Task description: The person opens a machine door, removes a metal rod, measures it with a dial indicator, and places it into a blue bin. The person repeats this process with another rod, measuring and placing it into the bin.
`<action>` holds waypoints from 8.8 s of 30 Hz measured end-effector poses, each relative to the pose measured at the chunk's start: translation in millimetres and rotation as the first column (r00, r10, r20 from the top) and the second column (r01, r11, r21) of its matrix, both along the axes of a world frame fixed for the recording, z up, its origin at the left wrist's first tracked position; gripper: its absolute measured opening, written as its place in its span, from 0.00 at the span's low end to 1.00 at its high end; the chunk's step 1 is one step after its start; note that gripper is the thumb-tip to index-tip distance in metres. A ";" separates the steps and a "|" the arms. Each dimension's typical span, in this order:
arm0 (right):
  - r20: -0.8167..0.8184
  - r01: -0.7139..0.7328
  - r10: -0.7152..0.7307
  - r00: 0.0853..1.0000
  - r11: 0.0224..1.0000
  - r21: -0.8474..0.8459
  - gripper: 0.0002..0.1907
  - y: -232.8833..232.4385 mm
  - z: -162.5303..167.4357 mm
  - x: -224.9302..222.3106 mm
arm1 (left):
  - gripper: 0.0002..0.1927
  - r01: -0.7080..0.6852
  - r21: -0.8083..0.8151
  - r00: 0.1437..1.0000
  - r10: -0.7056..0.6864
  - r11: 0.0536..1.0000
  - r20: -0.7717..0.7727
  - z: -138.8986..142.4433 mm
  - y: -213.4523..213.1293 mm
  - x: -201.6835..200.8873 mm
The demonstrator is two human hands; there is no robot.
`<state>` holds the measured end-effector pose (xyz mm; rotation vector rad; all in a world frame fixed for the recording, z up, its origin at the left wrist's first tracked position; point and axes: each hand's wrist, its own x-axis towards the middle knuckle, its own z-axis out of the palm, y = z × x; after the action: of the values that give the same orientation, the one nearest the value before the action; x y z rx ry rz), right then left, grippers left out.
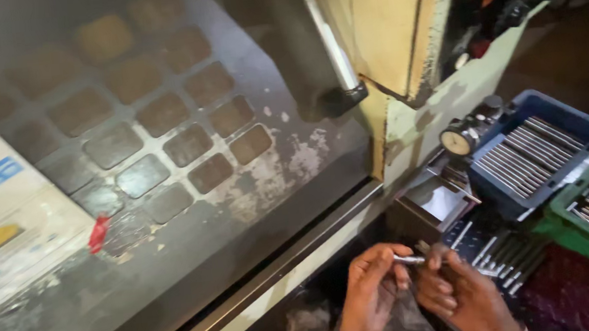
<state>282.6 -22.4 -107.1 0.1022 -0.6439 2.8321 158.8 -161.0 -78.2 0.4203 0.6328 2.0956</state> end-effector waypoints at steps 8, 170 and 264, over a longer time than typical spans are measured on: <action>0.079 0.285 -0.426 0.901 0.720 0.633 0.21 -22.5 55.8 -71.9 | 0.14 -0.419 -0.155 0.887 0.367 0.895 -0.280 26.1 -18.5 -50.4; -0.824 0.542 -0.549 0.140 -0.653 0.528 0.16 47.4 169.0 -274.3 | 0.30 -0.826 0.559 -0.500 -0.365 -0.075 -0.786 106.9 -18.8 -245.2; 0.206 0.495 -0.512 0.834 0.859 0.131 0.19 73.8 -48.0 -153.9 | 0.09 -0.693 -0.027 0.597 0.552 0.721 -0.582 164.2 200.7 -219.0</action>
<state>128.7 51.4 -155.1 -0.3485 -0.6995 2.3203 -60.1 39.6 86.0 0.7327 1.5721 2.5148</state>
